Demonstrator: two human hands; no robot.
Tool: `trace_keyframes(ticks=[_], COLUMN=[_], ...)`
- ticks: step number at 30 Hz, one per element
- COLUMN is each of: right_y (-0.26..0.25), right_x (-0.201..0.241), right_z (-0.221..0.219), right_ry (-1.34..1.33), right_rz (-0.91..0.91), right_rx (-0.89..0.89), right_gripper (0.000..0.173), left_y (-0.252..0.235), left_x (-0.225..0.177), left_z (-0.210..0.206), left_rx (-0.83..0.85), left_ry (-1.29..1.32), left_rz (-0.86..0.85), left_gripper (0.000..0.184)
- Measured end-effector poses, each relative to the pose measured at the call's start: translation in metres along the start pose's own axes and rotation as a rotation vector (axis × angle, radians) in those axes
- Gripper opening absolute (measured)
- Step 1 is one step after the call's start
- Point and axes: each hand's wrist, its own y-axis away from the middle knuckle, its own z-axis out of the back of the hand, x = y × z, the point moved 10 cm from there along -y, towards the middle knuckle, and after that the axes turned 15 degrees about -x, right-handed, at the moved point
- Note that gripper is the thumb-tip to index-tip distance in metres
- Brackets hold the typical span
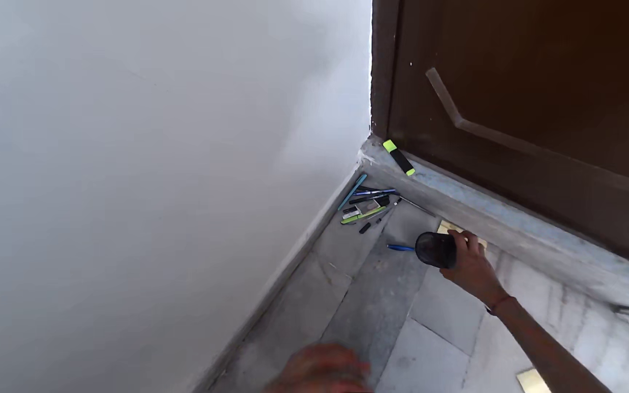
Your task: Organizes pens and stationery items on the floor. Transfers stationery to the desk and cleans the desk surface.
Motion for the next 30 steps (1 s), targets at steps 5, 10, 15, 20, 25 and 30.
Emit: trace_keyframes(ticks=[5, 10, 15, 20, 25, 30], right_y=[0.025, 0.056, 0.102, 0.147, 0.193, 0.226], right_x=[-0.013, -0.04, -0.096, -0.138, -0.143, -0.149], right_z=[0.019, 0.036, 0.036, 0.025, 0.017, 0.011], right_ry=[-0.051, -0.136, -0.224, -0.438, -0.58, -0.644], right_rz=[-0.018, -0.136, -0.305, -0.388, -0.549, -0.595], right_rx=[-0.083, -0.133, -0.187, -0.291, -0.329, -0.395], right_gripper=[0.096, 0.098, 0.103, 0.105, 0.104, 0.111], left_y=[-0.056, -0.102, -0.139, -0.157, -0.164, -0.162], left_x=[0.131, 0.214, 0.249, 0.249, 0.242, 0.23], left_z=[-0.03, -0.078, -0.118, -0.152, -0.204, -0.235], left_rx=[0.054, 0.22, 0.288, 0.343, 0.42, 0.473], left_ry=[-0.126, -0.173, -0.221, -0.271, -0.318, -0.36], left_rz=[0.165, 0.441, 0.522, 0.583, 0.538, 0.476], left_gripper=[0.038, 0.043, 0.05, 0.052, 0.056, 0.057])
